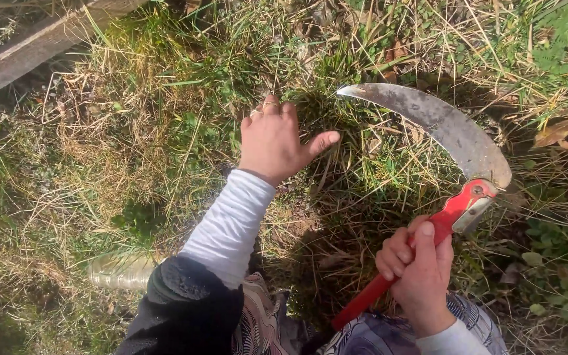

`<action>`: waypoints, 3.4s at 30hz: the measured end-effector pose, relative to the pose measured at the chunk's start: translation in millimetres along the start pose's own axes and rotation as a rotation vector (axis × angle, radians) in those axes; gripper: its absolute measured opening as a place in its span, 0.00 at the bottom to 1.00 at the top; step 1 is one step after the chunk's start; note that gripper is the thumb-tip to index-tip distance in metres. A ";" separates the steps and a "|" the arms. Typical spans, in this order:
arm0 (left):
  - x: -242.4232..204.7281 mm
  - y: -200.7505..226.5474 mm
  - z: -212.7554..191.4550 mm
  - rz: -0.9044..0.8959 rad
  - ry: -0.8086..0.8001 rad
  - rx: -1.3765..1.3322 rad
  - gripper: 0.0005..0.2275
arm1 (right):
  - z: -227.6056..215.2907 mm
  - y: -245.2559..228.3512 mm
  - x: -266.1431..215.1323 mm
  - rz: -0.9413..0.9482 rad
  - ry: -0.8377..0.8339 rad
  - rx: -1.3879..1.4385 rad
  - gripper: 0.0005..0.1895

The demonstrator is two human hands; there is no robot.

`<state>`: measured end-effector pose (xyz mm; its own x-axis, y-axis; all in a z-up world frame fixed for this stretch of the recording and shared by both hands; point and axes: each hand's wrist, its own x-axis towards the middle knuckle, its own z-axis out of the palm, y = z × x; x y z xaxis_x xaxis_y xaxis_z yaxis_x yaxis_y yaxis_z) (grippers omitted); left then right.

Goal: The person cuts grass and weeds using a sickle by hand, reaching into the overgrowth and pulling it away to expose the base for cutting.

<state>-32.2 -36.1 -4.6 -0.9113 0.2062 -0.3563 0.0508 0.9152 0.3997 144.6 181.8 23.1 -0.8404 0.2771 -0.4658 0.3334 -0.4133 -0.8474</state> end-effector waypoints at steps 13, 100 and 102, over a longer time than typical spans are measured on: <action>34.7 3.8 44.4 0.044 -0.104 -0.324 0.14 | 11.5 14.9 18.2 -0.002 -0.091 -0.081 0.14; -150.1 217.7 -49.1 0.140 -0.172 0.011 0.08 | -95.2 -223.7 61.5 -0.109 0.535 0.459 0.14; -149.6 218.4 -55.4 0.148 -0.173 0.001 0.07 | -89.7 -220.6 61.5 -0.105 0.542 0.413 0.13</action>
<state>92.6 113.8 182.9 -0.8102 0.3944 -0.4336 0.1790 0.8708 0.4578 57.7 367.8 158.4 -0.4909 0.6844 -0.5391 -0.0188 -0.6270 -0.7788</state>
